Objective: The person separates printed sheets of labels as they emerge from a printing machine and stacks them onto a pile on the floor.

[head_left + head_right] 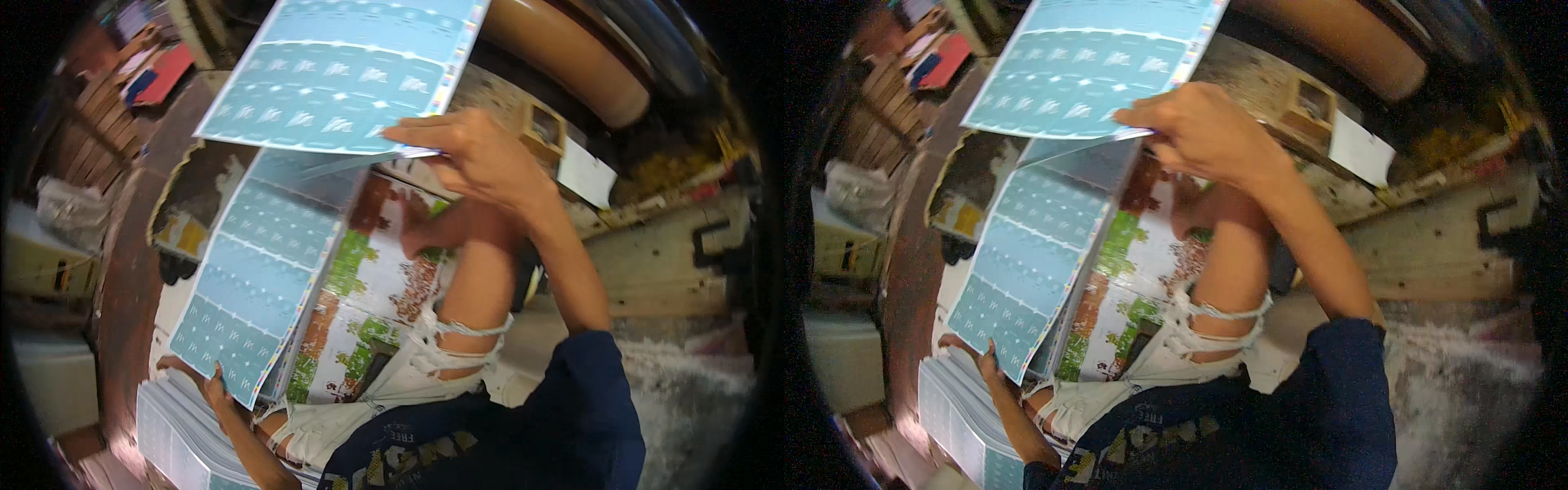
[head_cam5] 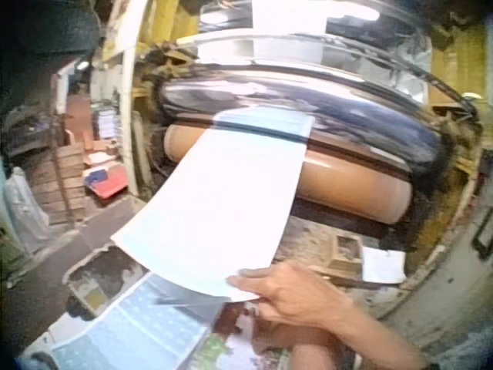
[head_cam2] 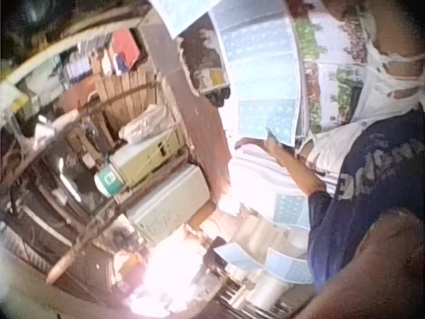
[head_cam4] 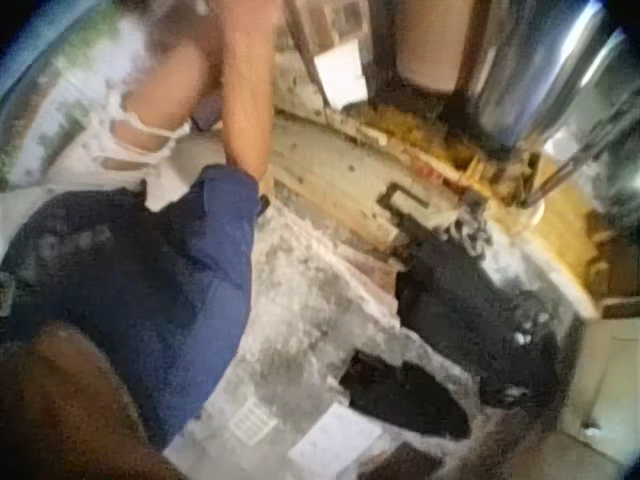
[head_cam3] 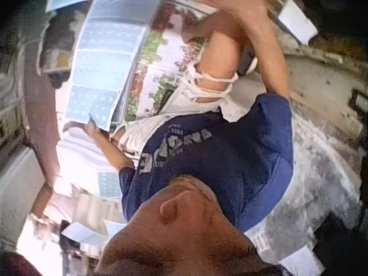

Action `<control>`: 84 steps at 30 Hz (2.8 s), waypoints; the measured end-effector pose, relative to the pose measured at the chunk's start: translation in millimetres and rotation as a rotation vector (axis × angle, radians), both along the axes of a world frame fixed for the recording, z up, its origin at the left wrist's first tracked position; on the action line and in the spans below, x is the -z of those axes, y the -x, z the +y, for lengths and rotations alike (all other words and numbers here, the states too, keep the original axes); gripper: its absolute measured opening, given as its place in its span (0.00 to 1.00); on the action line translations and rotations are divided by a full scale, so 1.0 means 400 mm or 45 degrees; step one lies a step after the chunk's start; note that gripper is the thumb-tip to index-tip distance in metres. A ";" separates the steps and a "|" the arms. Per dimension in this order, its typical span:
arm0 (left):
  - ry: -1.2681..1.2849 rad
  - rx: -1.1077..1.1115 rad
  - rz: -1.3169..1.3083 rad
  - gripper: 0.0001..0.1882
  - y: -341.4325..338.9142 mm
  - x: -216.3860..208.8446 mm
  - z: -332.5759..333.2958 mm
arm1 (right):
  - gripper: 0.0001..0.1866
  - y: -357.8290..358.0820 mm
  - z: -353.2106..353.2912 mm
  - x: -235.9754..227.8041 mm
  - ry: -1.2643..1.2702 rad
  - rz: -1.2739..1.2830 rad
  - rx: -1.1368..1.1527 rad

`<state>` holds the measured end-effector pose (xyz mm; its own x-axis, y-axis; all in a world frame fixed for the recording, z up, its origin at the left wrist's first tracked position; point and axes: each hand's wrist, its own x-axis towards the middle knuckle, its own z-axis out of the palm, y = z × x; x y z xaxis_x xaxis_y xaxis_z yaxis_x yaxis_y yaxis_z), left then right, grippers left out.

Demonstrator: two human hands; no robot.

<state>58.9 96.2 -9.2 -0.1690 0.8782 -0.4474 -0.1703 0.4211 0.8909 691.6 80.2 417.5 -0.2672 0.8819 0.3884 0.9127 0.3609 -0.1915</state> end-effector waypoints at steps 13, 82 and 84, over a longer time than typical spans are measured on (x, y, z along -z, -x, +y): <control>-0.470 0.745 -1.418 0.26 -0.911 -0.802 0.229 | 0.21 0.079 -0.071 -0.036 0.109 -0.137 -0.081; -0.293 -0.025 0.097 0.31 -0.449 -0.632 -0.172 | 0.18 -0.549 0.293 0.070 -0.288 1.489 0.581; -0.268 -0.018 0.073 0.31 -0.453 -0.633 -0.164 | 0.18 -0.588 0.353 0.085 -0.274 1.520 0.611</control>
<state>240.1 30.6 244.0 -0.2017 0.9487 -0.2433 -0.1213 0.2223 0.9674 927.0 221.3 383.6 0.6610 0.6833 0.3100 0.2659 0.1730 -0.9484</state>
